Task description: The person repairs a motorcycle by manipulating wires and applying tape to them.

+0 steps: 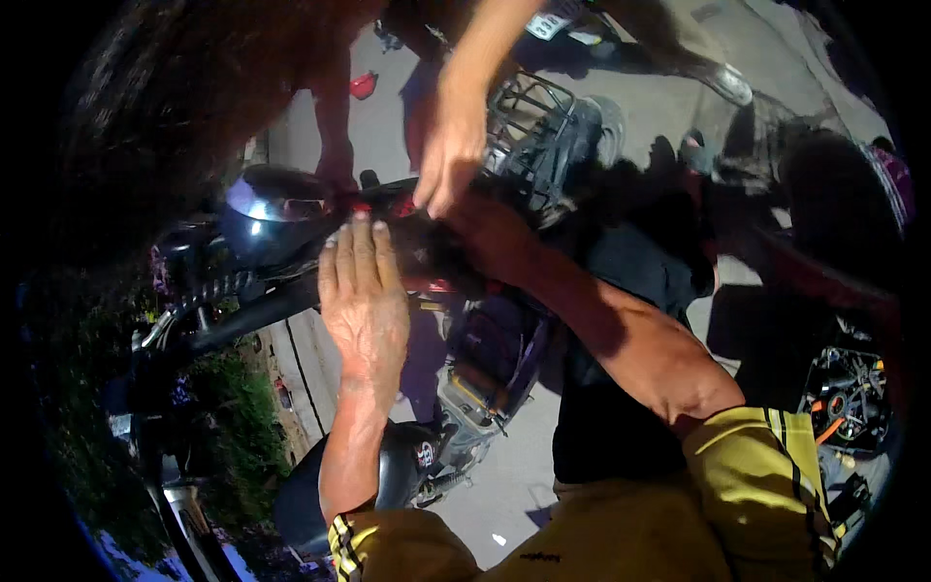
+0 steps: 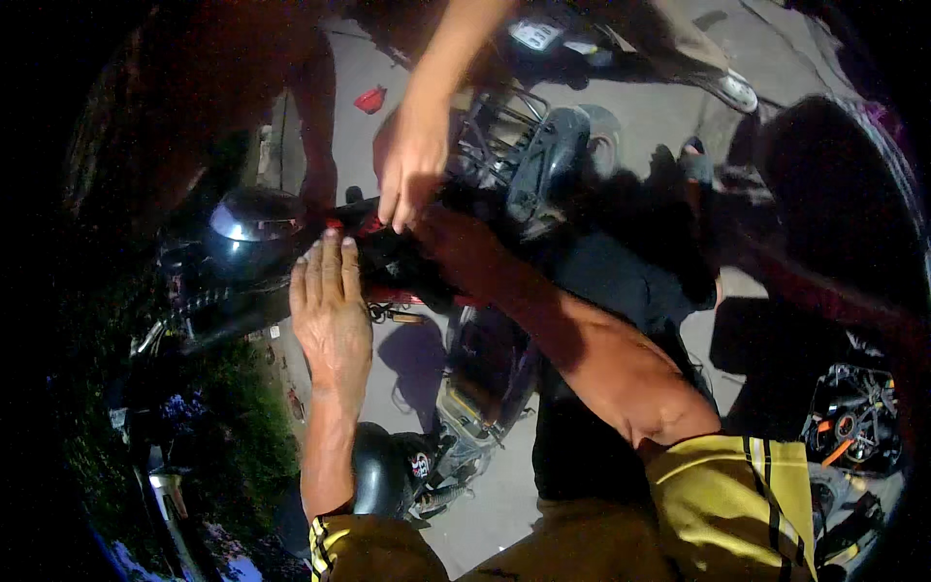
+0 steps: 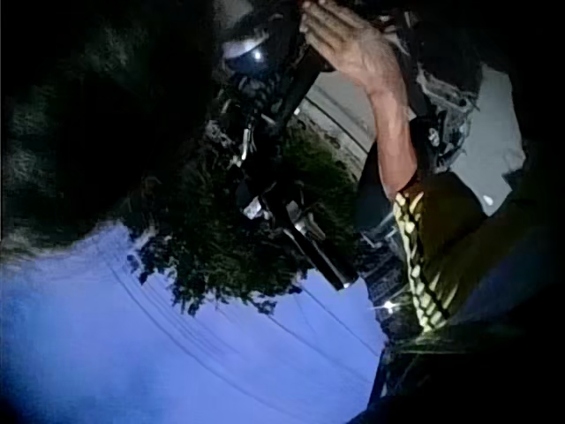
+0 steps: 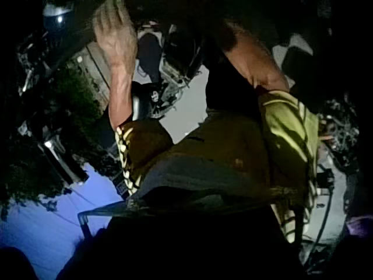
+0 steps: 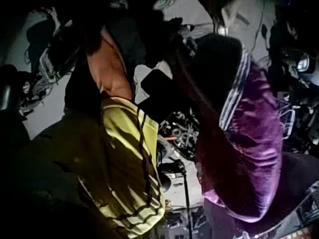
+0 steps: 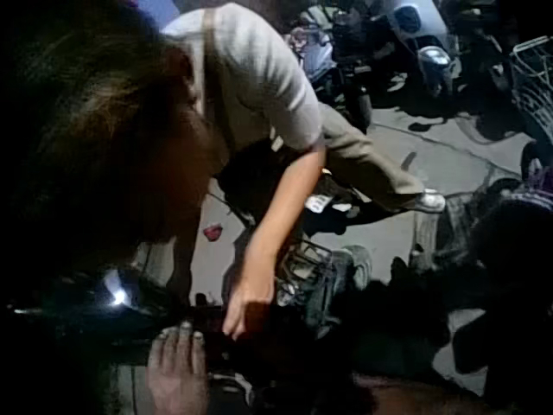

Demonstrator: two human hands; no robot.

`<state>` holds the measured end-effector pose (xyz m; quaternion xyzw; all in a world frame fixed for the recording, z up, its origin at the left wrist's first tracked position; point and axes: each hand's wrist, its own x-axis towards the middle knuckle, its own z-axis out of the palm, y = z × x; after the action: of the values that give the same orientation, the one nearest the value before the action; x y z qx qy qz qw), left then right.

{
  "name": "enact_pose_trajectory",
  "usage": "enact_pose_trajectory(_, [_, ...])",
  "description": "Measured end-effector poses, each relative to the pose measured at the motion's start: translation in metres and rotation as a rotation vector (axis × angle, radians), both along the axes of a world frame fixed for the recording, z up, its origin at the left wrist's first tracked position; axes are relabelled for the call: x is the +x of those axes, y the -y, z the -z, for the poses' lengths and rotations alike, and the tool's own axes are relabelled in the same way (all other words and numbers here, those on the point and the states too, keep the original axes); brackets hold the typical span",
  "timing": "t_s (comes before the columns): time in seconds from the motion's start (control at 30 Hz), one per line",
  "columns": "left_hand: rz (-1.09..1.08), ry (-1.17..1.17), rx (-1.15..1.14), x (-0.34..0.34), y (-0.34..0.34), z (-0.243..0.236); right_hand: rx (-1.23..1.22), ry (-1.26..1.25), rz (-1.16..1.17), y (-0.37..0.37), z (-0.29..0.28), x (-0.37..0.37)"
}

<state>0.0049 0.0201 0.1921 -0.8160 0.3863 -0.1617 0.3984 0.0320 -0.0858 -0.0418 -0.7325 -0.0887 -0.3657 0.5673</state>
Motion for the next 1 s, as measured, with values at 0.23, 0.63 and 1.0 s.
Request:
enact_pose_trajectory(0.23, [0.101, -0.249, -0.441, -0.001, -0.051, 0.023, -0.197, -0.081, -0.123, 0.013, -0.004, -0.006])
enact_pose_trajectory(0.63, [-0.298, -0.743, -2.003, 0.036, -0.179, 0.083, 0.027, -0.304, -0.144, 0.016, -0.018, -0.016])
enact_pose_trajectory(1.0, [-0.017, -0.426, -1.853, 0.039, -0.15, 0.107, -0.183, -0.028, 0.048, 0.008, -0.02, -0.019])
